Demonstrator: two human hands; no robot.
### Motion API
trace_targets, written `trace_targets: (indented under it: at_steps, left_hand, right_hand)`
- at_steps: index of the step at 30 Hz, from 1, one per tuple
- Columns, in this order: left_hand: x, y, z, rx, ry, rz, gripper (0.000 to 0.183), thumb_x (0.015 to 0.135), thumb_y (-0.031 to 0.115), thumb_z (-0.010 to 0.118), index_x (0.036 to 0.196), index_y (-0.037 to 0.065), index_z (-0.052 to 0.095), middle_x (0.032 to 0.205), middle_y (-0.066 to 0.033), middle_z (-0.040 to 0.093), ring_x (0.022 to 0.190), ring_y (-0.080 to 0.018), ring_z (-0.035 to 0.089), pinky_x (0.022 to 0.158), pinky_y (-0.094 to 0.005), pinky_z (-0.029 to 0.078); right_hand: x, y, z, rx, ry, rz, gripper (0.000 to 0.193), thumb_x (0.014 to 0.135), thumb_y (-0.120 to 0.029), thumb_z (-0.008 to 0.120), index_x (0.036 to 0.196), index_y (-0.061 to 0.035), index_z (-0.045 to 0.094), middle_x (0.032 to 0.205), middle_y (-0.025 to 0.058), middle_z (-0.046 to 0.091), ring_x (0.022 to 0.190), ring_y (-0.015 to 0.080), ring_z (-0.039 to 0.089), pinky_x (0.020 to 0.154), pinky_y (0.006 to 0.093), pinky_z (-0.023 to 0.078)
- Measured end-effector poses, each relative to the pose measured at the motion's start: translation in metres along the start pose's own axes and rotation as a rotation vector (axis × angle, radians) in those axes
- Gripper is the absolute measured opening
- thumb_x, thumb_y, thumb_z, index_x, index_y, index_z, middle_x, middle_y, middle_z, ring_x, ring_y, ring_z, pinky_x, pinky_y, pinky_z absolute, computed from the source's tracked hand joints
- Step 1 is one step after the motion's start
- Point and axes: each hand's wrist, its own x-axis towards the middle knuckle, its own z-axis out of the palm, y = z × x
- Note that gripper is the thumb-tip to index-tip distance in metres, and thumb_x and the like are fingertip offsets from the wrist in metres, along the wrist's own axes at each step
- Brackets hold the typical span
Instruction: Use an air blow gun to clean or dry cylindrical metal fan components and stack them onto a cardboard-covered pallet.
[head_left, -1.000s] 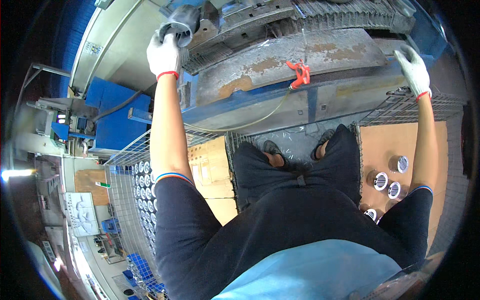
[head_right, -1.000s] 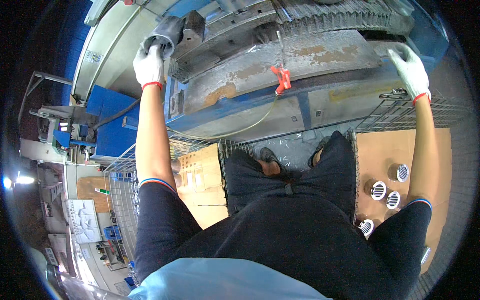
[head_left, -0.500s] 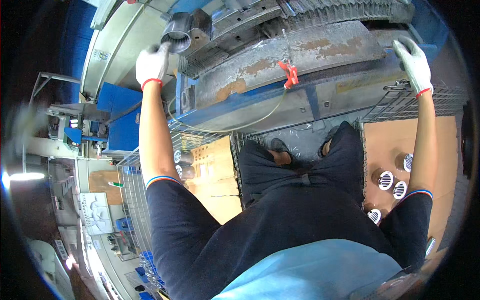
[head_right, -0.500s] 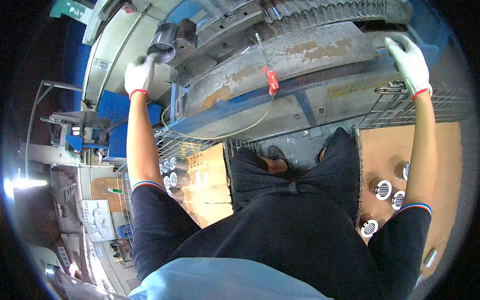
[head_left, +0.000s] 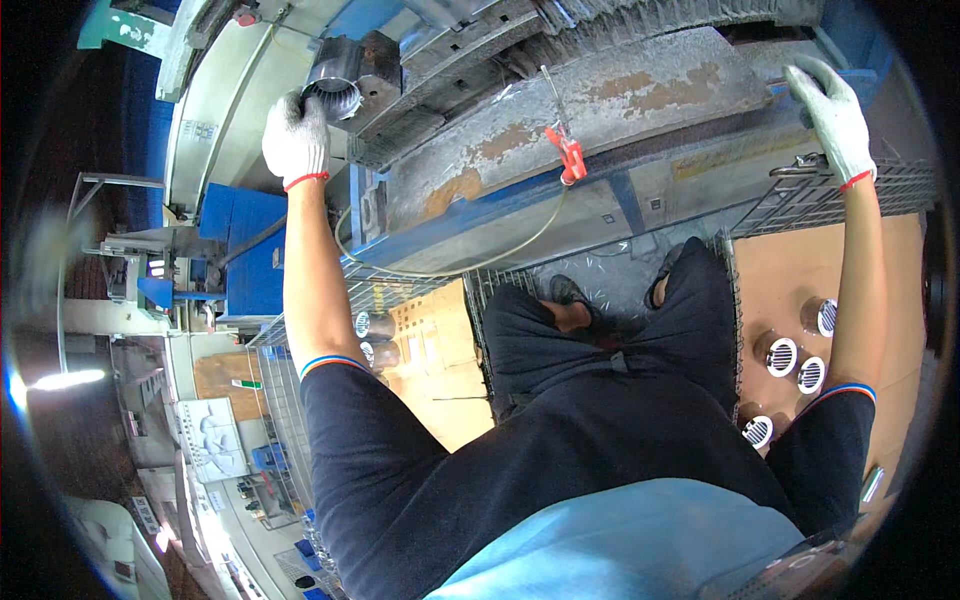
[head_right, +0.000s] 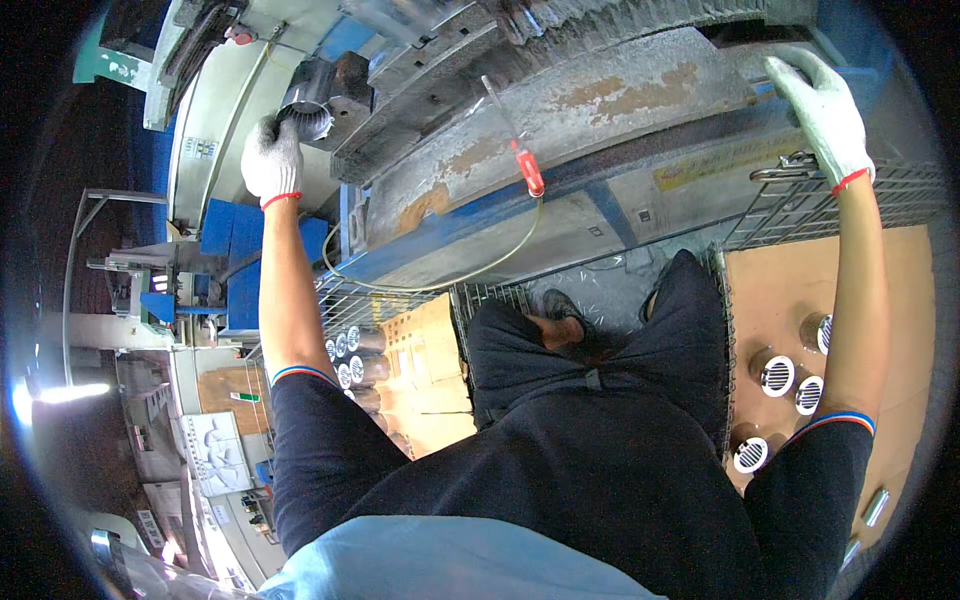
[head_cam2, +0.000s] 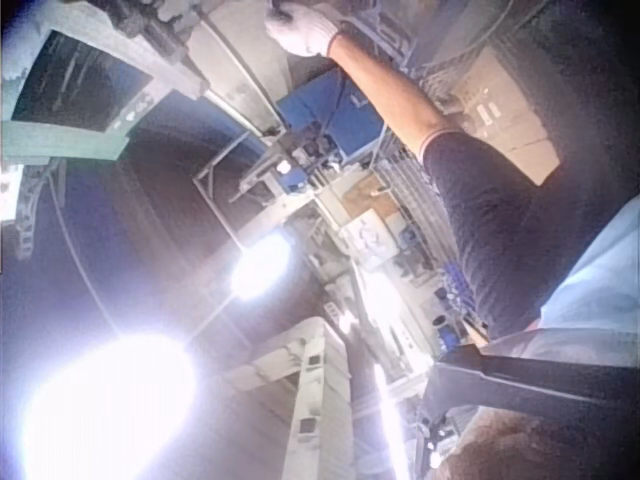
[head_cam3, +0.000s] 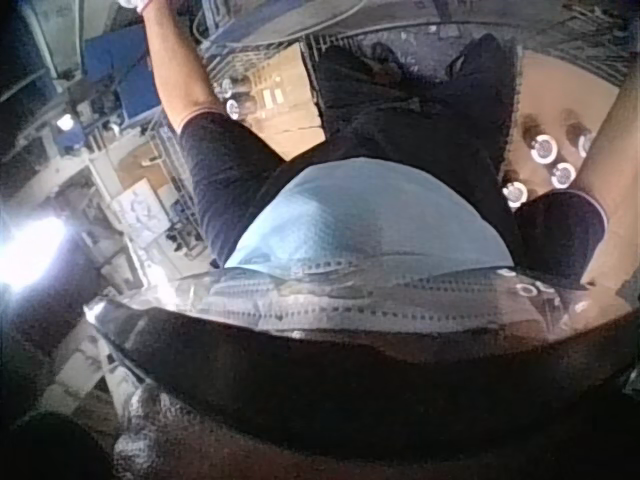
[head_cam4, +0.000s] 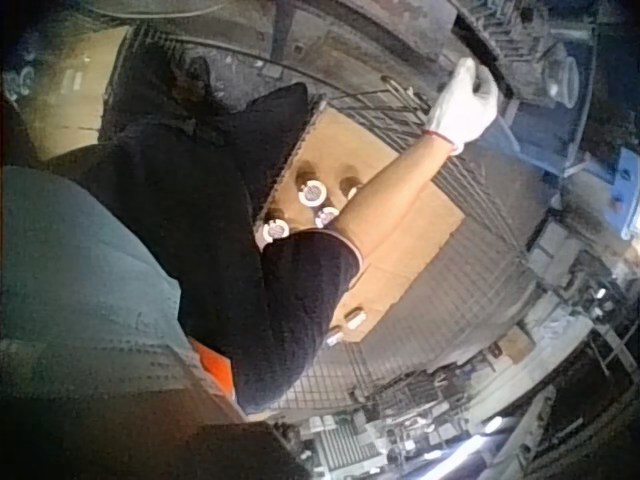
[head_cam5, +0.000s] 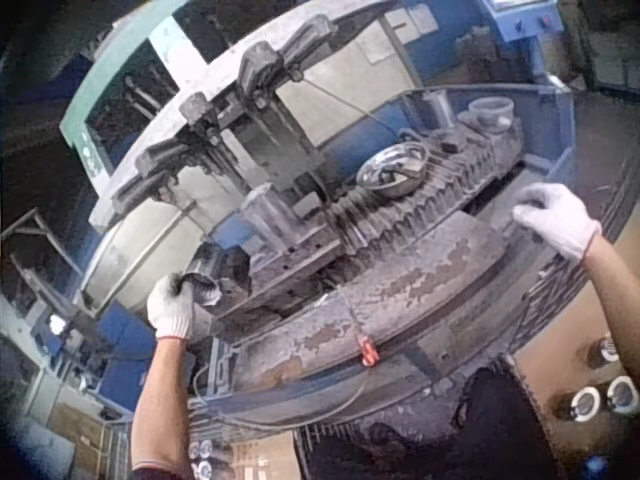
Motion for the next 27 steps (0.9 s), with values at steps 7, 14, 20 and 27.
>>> trace_targets:
  at_steps: [7, 14, 20, 27]
  left_hand:
    - [0.032, 0.032, -0.024, 0.504, -0.082, 0.440, 0.028, 0.095, 0.029, 0.067, 0.122, 0.025, 0.074, 0.098, -0.0106, 0.072, 0.086, -0.0345, 0.073, 0.070, -0.0489, 0.059]
    - [0.044, 0.028, -0.033, 0.494, -0.169, 0.514, 0.029, 0.093, 0.028, 0.069, 0.121, 0.024, 0.075, 0.099, -0.0102, 0.073, 0.088, -0.0362, 0.074, 0.072, -0.0492, 0.060]
    - [0.045, 0.023, -0.052, -0.029, -0.362, 0.302, 0.044, 0.090, 0.024, 0.068, 0.131, 0.011, 0.071, 0.115, -0.0164, 0.074, 0.110, -0.0365, 0.072, 0.094, -0.0419, 0.058]
    - [-0.014, -0.042, -0.062, -0.712, 0.033, -0.274, 0.046, 0.097, 0.016, 0.072, 0.136, -0.008, 0.064, 0.125, -0.0185, 0.071, 0.104, -0.0212, 0.071, 0.086, -0.0319, 0.062]
  right_hand:
    - [-0.003, -0.009, 0.001, 0.034, 0.021, 0.048, 0.047, 0.101, -0.039, 0.072, 0.135, -0.0065, 0.070, 0.112, 0.0005, 0.075, 0.095, 0.0070, 0.062, 0.076, 0.0224, 0.047]
    - [-0.001, -0.014, 0.004, 0.020, 0.091, 0.043, 0.052, 0.100, -0.040, 0.074, 0.137, -0.0032, 0.068, 0.100, -0.0010, 0.070, 0.078, 0.0040, 0.054, 0.067, 0.0223, 0.044]
    - [-0.004, -0.008, -0.006, 0.008, 0.054, 0.112, 0.050, 0.102, -0.040, 0.071, 0.137, -0.0046, 0.069, 0.108, 0.0018, 0.074, 0.093, 0.0083, 0.064, 0.074, 0.0234, 0.049]
    - [0.008, 0.001, 0.003, 0.013, -0.027, 0.139, 0.049, 0.102, -0.039, 0.069, 0.137, -0.0041, 0.068, 0.104, 0.0024, 0.074, 0.083, 0.0081, 0.061, 0.067, 0.0247, 0.047]
